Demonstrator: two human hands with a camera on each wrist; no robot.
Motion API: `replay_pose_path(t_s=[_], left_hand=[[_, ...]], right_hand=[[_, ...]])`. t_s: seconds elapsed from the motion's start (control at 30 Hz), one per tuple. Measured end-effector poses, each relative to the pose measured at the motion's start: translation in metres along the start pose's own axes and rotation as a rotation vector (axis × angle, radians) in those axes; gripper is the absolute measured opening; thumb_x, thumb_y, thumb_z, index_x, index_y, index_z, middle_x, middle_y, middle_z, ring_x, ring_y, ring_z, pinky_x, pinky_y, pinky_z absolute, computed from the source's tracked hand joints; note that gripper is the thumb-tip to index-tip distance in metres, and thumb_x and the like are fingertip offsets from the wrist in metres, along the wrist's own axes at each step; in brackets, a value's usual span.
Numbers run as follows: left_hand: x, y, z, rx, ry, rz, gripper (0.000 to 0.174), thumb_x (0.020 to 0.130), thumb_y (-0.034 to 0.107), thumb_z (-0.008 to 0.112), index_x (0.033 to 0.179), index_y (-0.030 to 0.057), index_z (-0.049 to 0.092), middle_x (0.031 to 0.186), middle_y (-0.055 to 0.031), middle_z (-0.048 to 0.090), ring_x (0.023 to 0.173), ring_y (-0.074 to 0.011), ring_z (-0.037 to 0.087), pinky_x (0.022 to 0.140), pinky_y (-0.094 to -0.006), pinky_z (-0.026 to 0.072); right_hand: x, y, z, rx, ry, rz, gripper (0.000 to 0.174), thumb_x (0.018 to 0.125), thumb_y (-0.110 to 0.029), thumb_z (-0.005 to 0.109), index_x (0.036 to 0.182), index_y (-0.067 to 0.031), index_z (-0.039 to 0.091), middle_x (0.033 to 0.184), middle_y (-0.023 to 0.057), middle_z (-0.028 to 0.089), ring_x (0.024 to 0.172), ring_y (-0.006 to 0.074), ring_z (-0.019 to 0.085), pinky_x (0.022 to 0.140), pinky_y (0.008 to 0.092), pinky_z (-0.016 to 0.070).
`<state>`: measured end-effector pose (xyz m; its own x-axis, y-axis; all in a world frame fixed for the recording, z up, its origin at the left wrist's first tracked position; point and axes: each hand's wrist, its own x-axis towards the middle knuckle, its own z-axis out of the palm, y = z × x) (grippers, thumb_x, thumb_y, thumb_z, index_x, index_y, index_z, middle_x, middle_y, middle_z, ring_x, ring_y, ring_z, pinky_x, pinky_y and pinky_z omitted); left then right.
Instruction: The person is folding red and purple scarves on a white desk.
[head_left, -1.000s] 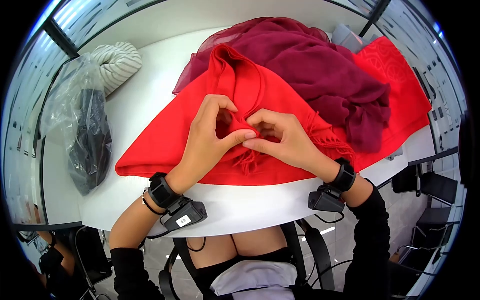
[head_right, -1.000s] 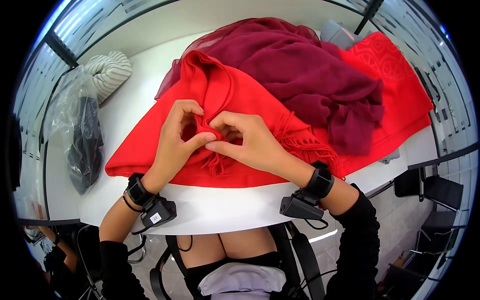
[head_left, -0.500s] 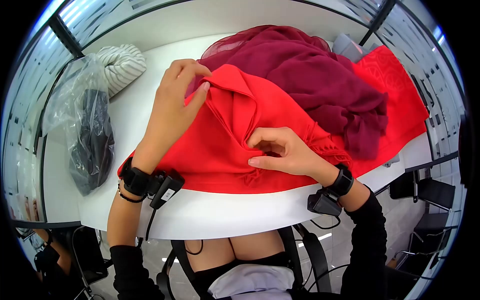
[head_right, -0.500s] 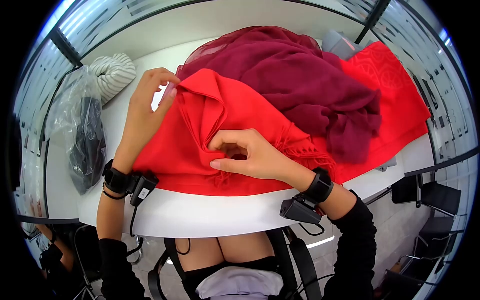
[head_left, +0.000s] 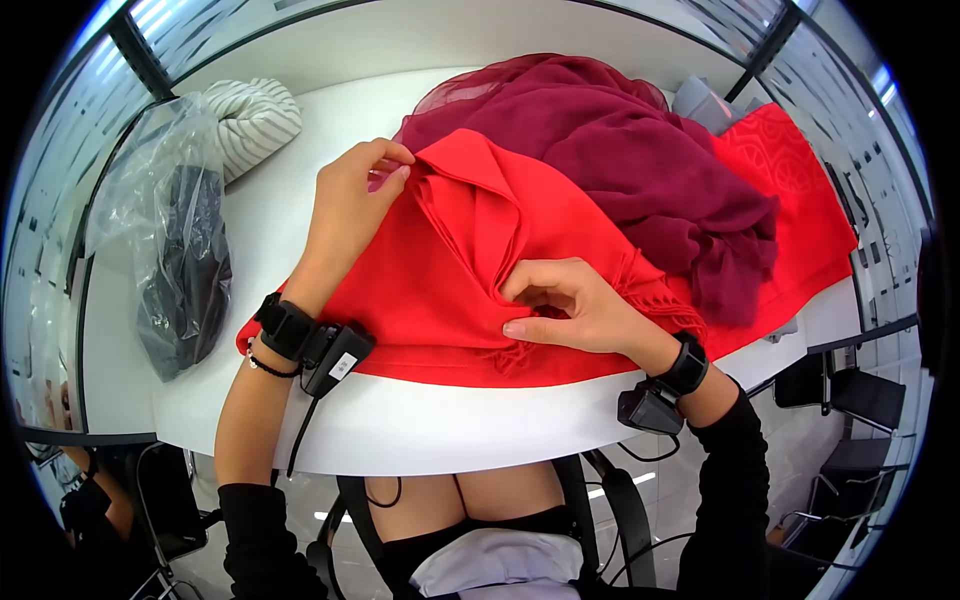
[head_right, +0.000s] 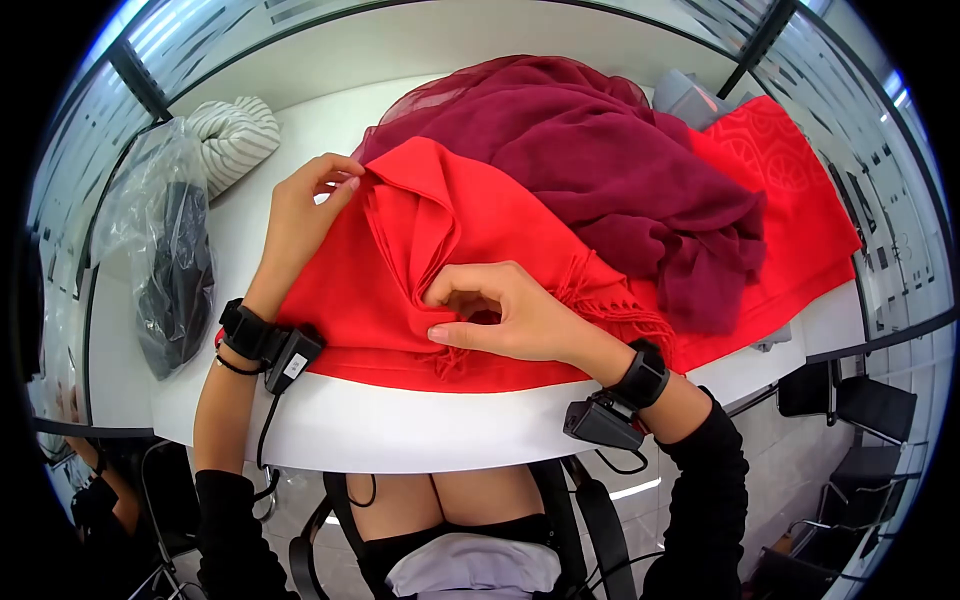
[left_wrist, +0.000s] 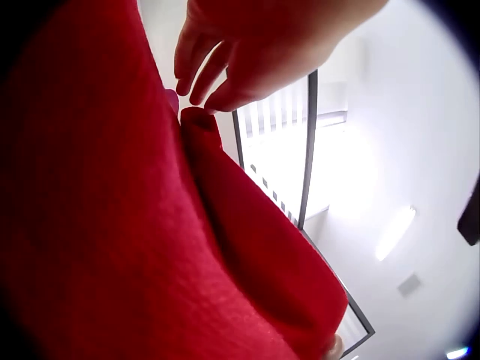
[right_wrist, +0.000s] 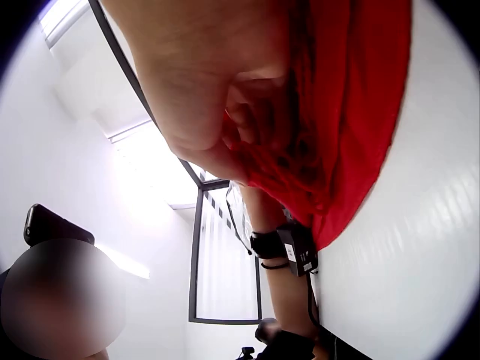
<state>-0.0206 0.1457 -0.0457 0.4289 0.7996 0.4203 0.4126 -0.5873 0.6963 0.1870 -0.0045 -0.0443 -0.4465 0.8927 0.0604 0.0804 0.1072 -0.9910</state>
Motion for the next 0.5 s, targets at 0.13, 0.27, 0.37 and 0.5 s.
replay_pose_path(t_s=[0.13, 0.27, 0.37, 0.5], left_hand=[[0.0, 0.0027, -0.0021, 0.007, 0.04, -0.002, 0.014, 0.08, 0.006, 0.06, 0.092, 0.0018, 0.066, 0.088, -0.0072, 0.067, 0.08, -0.0154, 0.063, 0.075, -0.0269, 0.0488], [0.001, -0.0001, -0.0009, 0.07, 0.027, -0.002, 0.014, 0.079, 0.008, 0.062, 0.091, 0.0023, 0.068, 0.085, -0.0079, 0.068, 0.077, -0.0159, 0.064, 0.073, -0.0268, 0.0487], [0.0017, -0.0018, 0.0008, 0.097, 0.042, 0.015, 0.015, 0.079, 0.008, 0.063, 0.092, 0.0023, 0.068, 0.084, -0.0081, 0.068, 0.075, -0.0164, 0.064, 0.071, -0.0265, 0.0487], [0.0053, -0.0039, 0.0045, 0.087, 0.049, -0.001, 0.014, 0.078, 0.009, 0.064, 0.09, 0.002, 0.067, 0.083, -0.0084, 0.069, 0.073, -0.0165, 0.065, 0.069, -0.0254, 0.0487]], right_hand=[[0.0002, -0.0004, 0.0, -0.005, -0.007, 0.005, 0.016, 0.081, -0.008, 0.067, 0.087, -0.0036, 0.053, 0.08, -0.0004, 0.049, 0.073, 0.0071, 0.044, 0.066, 0.0211, 0.0386], [0.0007, -0.0016, 0.0001, -0.008, -0.015, 0.0, 0.016, 0.08, -0.008, 0.067, 0.087, -0.0036, 0.053, 0.081, -0.0003, 0.049, 0.073, 0.0071, 0.044, 0.065, 0.0206, 0.0383], [0.0009, -0.0013, 0.0007, -0.005, -0.019, -0.001, 0.016, 0.08, -0.007, 0.067, 0.087, -0.0036, 0.053, 0.081, -0.0004, 0.048, 0.072, 0.007, 0.043, 0.064, 0.0204, 0.0381], [0.0006, 0.0, 0.0004, -0.007, -0.022, 0.006, 0.015, 0.08, -0.006, 0.067, 0.087, -0.0036, 0.053, 0.081, -0.0006, 0.048, 0.072, 0.0069, 0.043, 0.063, 0.0205, 0.038]])
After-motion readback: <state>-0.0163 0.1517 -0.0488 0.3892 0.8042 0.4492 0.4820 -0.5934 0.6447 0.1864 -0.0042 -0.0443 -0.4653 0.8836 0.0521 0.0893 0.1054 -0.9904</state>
